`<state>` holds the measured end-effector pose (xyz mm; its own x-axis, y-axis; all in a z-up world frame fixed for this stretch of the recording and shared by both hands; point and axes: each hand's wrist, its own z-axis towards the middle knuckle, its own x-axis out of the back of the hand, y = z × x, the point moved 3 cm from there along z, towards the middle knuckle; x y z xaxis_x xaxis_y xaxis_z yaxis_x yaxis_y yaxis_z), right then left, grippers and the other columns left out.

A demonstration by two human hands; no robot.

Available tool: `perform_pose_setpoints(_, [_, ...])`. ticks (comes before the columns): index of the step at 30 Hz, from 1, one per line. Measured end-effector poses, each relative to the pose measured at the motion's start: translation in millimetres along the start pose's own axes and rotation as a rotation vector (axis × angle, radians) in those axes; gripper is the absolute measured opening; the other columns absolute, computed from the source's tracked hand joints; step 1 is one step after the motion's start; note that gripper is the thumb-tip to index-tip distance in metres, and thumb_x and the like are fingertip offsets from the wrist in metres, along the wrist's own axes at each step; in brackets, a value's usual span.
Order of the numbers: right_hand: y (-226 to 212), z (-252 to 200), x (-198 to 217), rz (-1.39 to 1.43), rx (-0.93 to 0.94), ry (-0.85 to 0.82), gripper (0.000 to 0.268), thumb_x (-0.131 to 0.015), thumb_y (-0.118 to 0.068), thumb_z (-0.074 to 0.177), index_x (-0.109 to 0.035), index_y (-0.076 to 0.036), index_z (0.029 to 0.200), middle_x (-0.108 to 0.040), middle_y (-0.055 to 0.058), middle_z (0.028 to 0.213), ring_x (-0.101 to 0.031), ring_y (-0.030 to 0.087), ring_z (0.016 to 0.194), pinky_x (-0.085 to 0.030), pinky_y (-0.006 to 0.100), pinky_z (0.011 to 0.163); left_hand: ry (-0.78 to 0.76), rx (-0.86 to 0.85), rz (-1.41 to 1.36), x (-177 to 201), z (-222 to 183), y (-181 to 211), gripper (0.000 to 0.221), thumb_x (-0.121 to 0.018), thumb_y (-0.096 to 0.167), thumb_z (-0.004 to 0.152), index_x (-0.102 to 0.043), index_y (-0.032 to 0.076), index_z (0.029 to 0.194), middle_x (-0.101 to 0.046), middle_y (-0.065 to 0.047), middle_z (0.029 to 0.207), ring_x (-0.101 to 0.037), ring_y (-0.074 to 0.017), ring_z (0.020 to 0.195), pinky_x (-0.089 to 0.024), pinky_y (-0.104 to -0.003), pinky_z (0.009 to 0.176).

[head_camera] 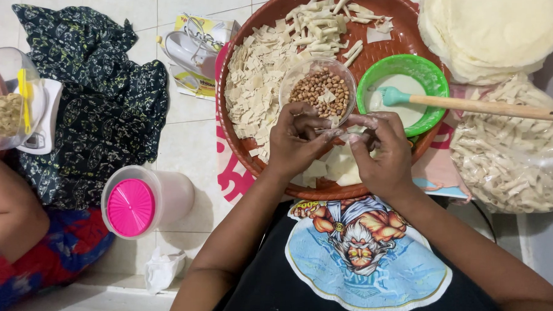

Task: Preparing small peanut-filled snacks by wrapping peanuts in dough and sealing with a paste.

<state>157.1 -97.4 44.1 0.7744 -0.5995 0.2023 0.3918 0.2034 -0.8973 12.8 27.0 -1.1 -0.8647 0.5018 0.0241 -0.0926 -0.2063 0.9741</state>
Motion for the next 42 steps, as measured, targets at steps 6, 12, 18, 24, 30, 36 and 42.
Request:
perform_pose_setpoints(6, [3,-1,-1,0.018,-0.023,0.002,0.029,-0.068,0.002,0.096,-0.072,0.003,0.125,-0.054,0.017,0.11,-0.063,0.023,0.073,-0.053,0.032,0.058,-0.035,0.064,-0.043,-3,0,0,0.048,-0.087,0.004,0.082,-0.049,0.011,0.11,-0.078,-0.015,0.087,-0.066,-0.0096,0.053,-0.047,-0.02,0.047])
perform_pose_setpoints(12, [-1,1,2,0.016,-0.038,0.01,0.028,-0.067,0.003,0.097,-0.072,0.004,0.124,-0.054,0.017,0.11,-0.061,0.021,0.073,-0.053,0.03,0.058,-0.01,0.117,-0.059,-11,7,22,0.05,-0.088,0.005,0.08,-0.048,0.009,0.11,-0.078,-0.015,0.087,-0.064,-0.0056,0.054,-0.049,-0.019,0.05])
perform_pose_setpoints(18, [0,2,2,0.06,-0.063,0.021,0.027,-0.065,0.005,0.098,-0.07,0.004,0.125,-0.053,0.016,0.111,-0.06,0.019,0.072,-0.053,0.03,0.058,-0.105,0.12,0.231,-8,43,45,0.05,-0.086,0.011,0.081,-0.058,0.015,0.122,-0.08,-0.012,0.095,-0.065,-0.0144,0.057,-0.047,-0.025,0.054])
perform_pose_setpoints(24, [-20,7,5,-0.044,-0.136,-0.098,0.028,-0.061,0.006,0.095,-0.063,0.003,0.123,-0.051,0.01,0.118,-0.053,0.013,0.081,-0.045,0.024,0.071,-0.187,-0.139,0.727,0,133,35,0.043,-0.076,0.009,0.088,-0.05,0.01,0.121,-0.081,-0.008,0.107,-0.068,-0.0095,0.05,-0.05,-0.021,0.035])
perform_pose_setpoints(30, [-19,7,4,-0.022,-0.148,-0.105,0.025,-0.062,0.005,0.097,-0.063,0.002,0.122,-0.049,0.01,0.117,-0.052,0.013,0.08,-0.046,0.025,0.071,-0.215,-0.375,0.74,-6,176,20,0.05,-0.083,0.009,0.088,-0.051,0.019,0.125,-0.076,0.007,0.119,-0.083,-0.0147,0.103,-0.06,-0.035,0.069])
perform_pose_setpoints(36, [-18,8,4,-0.014,-0.174,-0.112,0.026,-0.06,0.004,0.096,-0.064,0.001,0.121,-0.048,0.007,0.115,-0.047,0.011,0.079,-0.042,0.023,0.07,-0.281,-0.297,0.907,-11,180,10,0.036,-0.084,0.02,0.085,-0.065,0.015,0.116,-0.08,-0.003,0.112,-0.079,-0.0202,0.099,-0.063,-0.038,0.073])
perform_pose_setpoints(42, [-8,3,5,0.022,-0.152,-0.085,0.025,-0.056,0.004,0.1,-0.061,0.003,0.125,-0.05,0.009,0.118,-0.049,0.013,0.083,-0.044,0.025,0.073,-0.313,-0.304,0.759,6,116,48,0.016,-0.071,0.018,0.093,-0.069,0.008,0.106,-0.077,-0.003,0.094,-0.063,-0.0109,0.051,-0.049,-0.025,0.046])
